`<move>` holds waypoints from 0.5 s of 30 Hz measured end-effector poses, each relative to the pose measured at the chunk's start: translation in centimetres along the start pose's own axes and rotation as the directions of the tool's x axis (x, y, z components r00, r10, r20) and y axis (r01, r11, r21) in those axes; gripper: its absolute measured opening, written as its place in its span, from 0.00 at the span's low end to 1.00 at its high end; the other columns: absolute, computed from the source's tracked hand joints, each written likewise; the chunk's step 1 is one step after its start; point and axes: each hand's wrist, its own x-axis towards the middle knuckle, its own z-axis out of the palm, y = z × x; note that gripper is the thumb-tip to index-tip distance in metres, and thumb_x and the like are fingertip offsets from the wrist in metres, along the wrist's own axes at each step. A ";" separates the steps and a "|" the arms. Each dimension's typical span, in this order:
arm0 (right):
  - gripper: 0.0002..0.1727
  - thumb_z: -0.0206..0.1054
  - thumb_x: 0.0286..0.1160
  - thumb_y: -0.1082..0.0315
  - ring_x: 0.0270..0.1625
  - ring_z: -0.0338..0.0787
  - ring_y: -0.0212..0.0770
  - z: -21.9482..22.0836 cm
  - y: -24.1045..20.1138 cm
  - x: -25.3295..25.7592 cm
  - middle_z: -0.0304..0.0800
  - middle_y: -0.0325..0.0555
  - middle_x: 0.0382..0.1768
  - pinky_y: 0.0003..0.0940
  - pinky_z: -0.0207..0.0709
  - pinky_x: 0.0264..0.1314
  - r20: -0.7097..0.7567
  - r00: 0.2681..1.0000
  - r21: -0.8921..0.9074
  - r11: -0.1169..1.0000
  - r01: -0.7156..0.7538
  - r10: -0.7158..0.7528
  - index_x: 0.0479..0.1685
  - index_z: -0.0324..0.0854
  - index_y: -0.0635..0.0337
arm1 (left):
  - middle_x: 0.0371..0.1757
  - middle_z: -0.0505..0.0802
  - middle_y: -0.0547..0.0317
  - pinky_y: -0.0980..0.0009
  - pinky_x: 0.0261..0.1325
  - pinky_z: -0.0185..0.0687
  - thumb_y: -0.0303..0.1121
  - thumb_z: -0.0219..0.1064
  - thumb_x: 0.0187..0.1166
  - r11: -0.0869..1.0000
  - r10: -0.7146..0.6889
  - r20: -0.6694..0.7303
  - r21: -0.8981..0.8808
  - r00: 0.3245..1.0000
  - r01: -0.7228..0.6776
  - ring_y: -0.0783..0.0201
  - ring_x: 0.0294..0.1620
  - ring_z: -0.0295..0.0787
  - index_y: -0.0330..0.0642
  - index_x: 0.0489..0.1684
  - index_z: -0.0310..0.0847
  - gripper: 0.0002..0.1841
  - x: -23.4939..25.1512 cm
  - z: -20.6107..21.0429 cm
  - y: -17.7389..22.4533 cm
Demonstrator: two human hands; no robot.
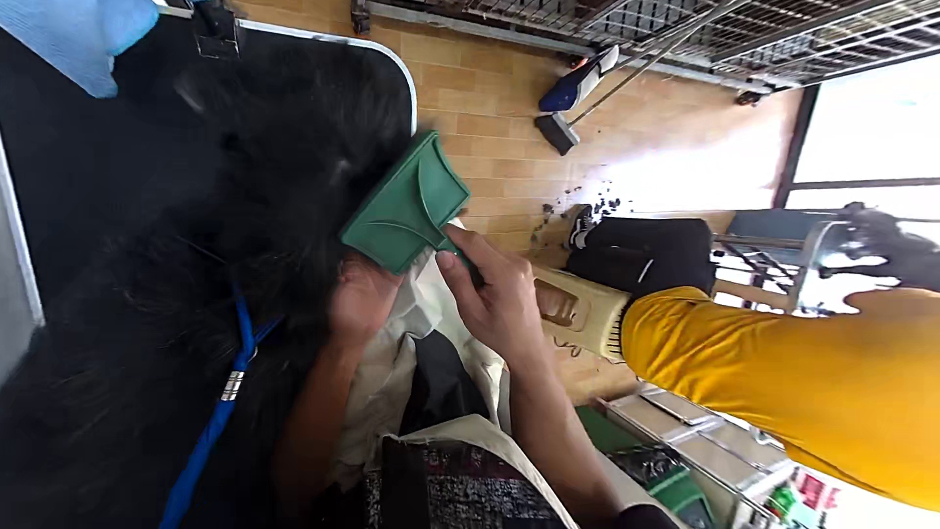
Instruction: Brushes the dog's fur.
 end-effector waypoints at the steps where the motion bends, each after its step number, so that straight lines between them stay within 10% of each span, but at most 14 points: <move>1: 0.19 0.60 0.89 0.57 0.29 0.81 0.25 0.0 0.7 -0.5 0.89 0.40 0.34 0.23 0.78 0.32 0.017 1.000 -0.008 1.000 -0.021 0.021 0.61 0.87 0.62 | 0.59 0.93 0.68 0.56 0.68 0.83 0.63 0.64 0.74 1.000 0.001 0.040 -0.025 0.999 0.000 0.64 0.65 0.87 0.63 0.56 0.89 0.23 0.0 -0.2 0.1; 4: 0.21 0.59 0.89 0.54 0.32 0.83 0.25 -1.2 2.5 -3.1 0.92 0.40 0.35 0.28 0.78 0.40 0.035 0.997 -0.067 0.995 -0.070 0.072 0.55 0.89 0.62 | 0.59 0.94 0.67 0.57 0.66 0.86 0.61 0.67 0.75 1.000 0.018 0.133 0.000 0.991 -0.018 0.65 0.64 0.89 0.62 0.54 0.90 0.20 0.9 0.1 0.3; 8: 0.20 0.60 0.89 0.55 0.36 0.86 0.24 -3.4 3.2 -6.8 0.94 0.41 0.38 0.21 0.82 0.44 0.115 0.976 -0.137 0.976 -0.166 0.182 0.55 0.90 0.63 | 0.74 0.87 0.56 0.58 0.81 0.77 0.47 0.46 0.95 0.956 -0.063 0.143 0.292 0.988 0.019 0.58 0.77 0.81 0.44 0.78 0.76 0.24 2.6 2.4 0.5; 15: 0.22 0.55 0.91 0.61 0.41 0.90 0.27 -5.2 -1.4 -6.4 0.94 0.49 0.42 0.26 0.87 0.50 -0.098 0.985 0.134 0.983 -0.126 0.139 0.57 0.84 0.75 | 0.63 0.93 0.55 0.57 0.73 0.85 0.49 0.54 0.91 0.928 -0.061 0.160 0.373 0.985 -0.003 0.57 0.66 0.90 0.43 0.71 0.80 0.23 3.1 1.8 -1.4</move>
